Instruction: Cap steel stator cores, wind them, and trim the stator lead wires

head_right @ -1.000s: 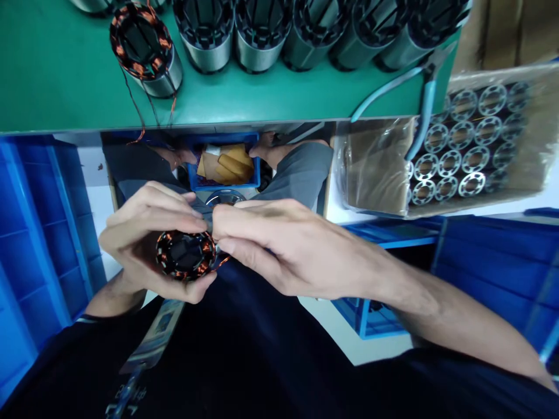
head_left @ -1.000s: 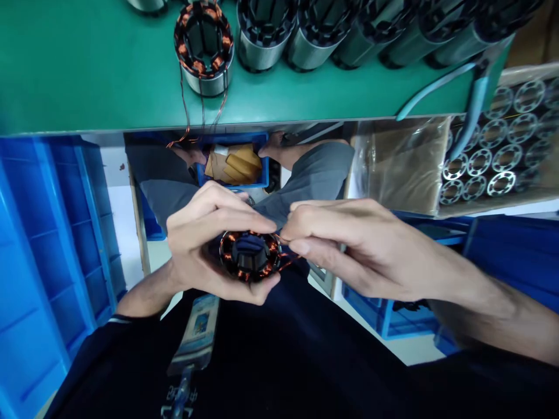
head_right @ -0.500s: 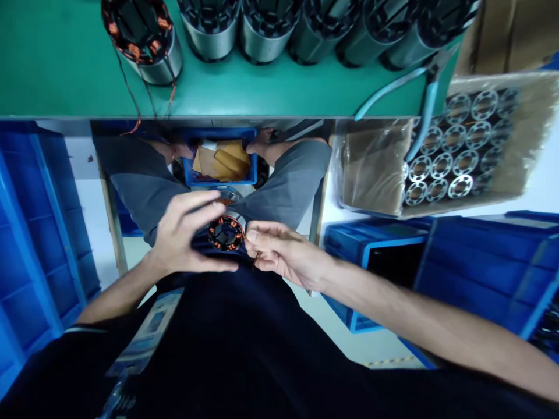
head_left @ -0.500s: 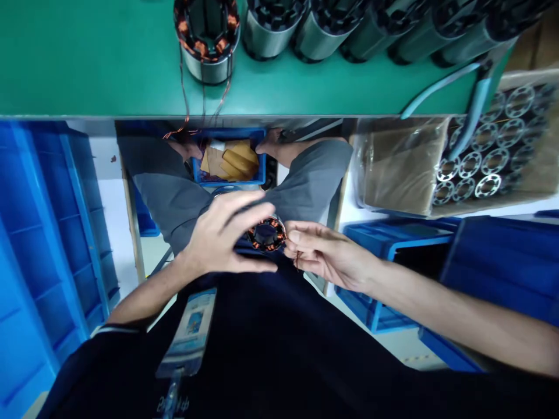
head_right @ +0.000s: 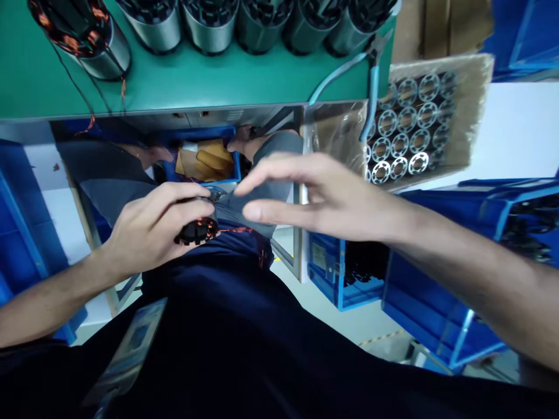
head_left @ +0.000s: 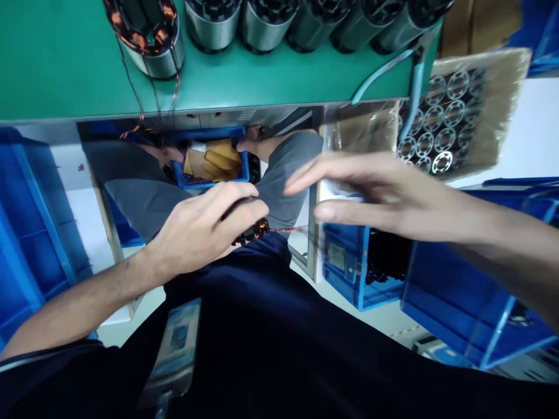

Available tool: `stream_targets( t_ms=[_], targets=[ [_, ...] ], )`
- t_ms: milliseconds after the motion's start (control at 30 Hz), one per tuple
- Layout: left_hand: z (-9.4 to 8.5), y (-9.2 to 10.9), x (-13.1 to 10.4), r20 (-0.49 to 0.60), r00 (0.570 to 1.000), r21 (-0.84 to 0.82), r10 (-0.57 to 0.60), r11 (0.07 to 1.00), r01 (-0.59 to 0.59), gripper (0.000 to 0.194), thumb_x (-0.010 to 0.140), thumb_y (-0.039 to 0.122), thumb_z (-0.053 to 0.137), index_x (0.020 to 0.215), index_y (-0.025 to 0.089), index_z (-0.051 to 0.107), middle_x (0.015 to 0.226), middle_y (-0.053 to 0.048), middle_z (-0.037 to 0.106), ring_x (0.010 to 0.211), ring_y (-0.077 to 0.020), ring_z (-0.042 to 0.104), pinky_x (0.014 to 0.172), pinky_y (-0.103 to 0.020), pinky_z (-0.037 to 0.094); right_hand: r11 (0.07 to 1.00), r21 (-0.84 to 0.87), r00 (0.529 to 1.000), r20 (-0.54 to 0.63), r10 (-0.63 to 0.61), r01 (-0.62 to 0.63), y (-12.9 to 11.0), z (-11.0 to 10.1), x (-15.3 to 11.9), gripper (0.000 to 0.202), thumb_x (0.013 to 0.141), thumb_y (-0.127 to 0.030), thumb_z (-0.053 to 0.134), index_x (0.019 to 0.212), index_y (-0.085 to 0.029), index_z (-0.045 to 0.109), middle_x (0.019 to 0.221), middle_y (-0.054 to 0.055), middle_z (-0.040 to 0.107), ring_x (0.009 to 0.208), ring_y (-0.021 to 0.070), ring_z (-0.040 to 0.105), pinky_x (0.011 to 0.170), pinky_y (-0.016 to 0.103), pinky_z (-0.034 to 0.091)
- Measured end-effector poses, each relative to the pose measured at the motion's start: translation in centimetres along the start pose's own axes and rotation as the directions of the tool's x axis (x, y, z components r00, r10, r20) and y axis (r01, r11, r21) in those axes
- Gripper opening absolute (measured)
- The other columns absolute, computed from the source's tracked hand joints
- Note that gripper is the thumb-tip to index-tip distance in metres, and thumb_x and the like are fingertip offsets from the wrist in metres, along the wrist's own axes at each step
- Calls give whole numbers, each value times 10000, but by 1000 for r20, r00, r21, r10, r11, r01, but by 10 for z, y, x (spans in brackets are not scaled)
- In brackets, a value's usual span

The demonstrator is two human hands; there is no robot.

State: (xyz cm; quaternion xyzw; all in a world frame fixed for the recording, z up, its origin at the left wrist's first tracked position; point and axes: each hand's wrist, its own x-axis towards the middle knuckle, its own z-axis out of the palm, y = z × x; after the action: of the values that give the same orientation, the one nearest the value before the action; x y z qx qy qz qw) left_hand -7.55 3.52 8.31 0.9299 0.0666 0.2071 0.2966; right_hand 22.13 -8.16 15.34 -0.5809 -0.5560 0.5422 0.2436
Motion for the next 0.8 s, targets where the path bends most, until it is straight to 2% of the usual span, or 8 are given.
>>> stream_targets(
  t_ms=[100, 167, 267, 433, 533, 600, 733, 800],
  targets=[
    [-2, -4, 7, -77, 960, 145, 270, 956, -257, 177, 1126, 168, 719, 1275, 259, 750, 1291, -56, 878, 1096, -219, 884, 989, -349, 759, 757, 440, 820, 531, 216, -484, 12, 24, 9, 440, 1060, -631, 871, 1161, -203, 843, 1121, 50, 891, 938, 184, 856, 866, 336, 681],
    [-2, -5, 11, -75, 948, 73, 308, 950, -303, 214, 1088, 139, 765, 1219, 308, 768, 1254, 6, 887, 1092, -204, 885, 1080, -391, 761, 614, 509, 746, 633, 207, -603, 18, 43, 12, 535, 991, -716, 910, 1037, -200, 776, 917, 3, 824, 698, 136, 752, 729, 319, 668],
    [-1, -3, 9, 57, 998, -235, 21, 972, -7, 191, 1031, 255, 871, 1185, 337, 795, 1173, 18, 892, 1005, -218, 886, 1008, -400, 766, 817, 461, 909, 381, 171, -347, 14, 57, 12, 593, 1012, -755, 868, 839, -237, 636, 681, -87, 569, 545, 79, 470, 548, 254, 498],
    [-1, 0, 0, 557, 801, -613, -219, 542, 575, 270, 1129, 481, 695, 1081, 236, 796, 832, -26, 835, 669, -217, 802, 659, -340, 663, 984, -132, 987, 127, -99, 115, -15, 35, 12, 416, 1153, -425, 769, 771, -277, 692, 699, -42, 509, 640, 128, 347, 634, 321, 406],
    [-5, 1, -6, 266, 917, -405, -296, 829, 385, 278, 1013, 370, 878, 1240, 242, 780, 1112, -59, 882, 924, -243, 869, 806, -328, 686, 946, -280, 986, 49, -156, 164, -21, 18, 12, 223, 1064, -491, 892, 991, -284, 853, 907, -4, 673, 857, 162, 564, 810, 351, 512],
    [-6, -1, -9, 27, 992, -104, -121, 987, 123, 342, 1014, 264, 884, 1334, 270, 761, 1312, -83, 867, 1101, -260, 877, 899, -330, 699, 996, -92, 994, 104, -12, 21, -16, 16, 12, 419, 982, -622, 951, 1135, -241, 863, 1070, 35, 749, 981, 194, 665, 841, 354, 555],
    [-3, -5, -11, -111, 960, 223, 257, 948, -228, 335, 1045, 136, 825, 1317, 322, 768, 1373, -43, 877, 1190, -245, 887, 1057, -384, 735, 745, 414, 811, 509, 288, -524, 1, 37, 13, 585, 989, -780, 862, 965, -212, 725, 805, -36, 648, 663, 119, 574, 645, 284, 517],
    [-2, -4, -10, -76, 953, 266, 295, 927, -265, 317, 1029, 161, 846, 1295, 313, 764, 1422, -41, 886, 1265, -267, 891, 1144, -434, 731, 715, 466, 828, 478, 292, -521, 5, 52, 13, 631, 961, -776, 894, 847, -229, 600, 678, -102, 458, 566, 78, 384, 542, 242, 367]
  ],
)
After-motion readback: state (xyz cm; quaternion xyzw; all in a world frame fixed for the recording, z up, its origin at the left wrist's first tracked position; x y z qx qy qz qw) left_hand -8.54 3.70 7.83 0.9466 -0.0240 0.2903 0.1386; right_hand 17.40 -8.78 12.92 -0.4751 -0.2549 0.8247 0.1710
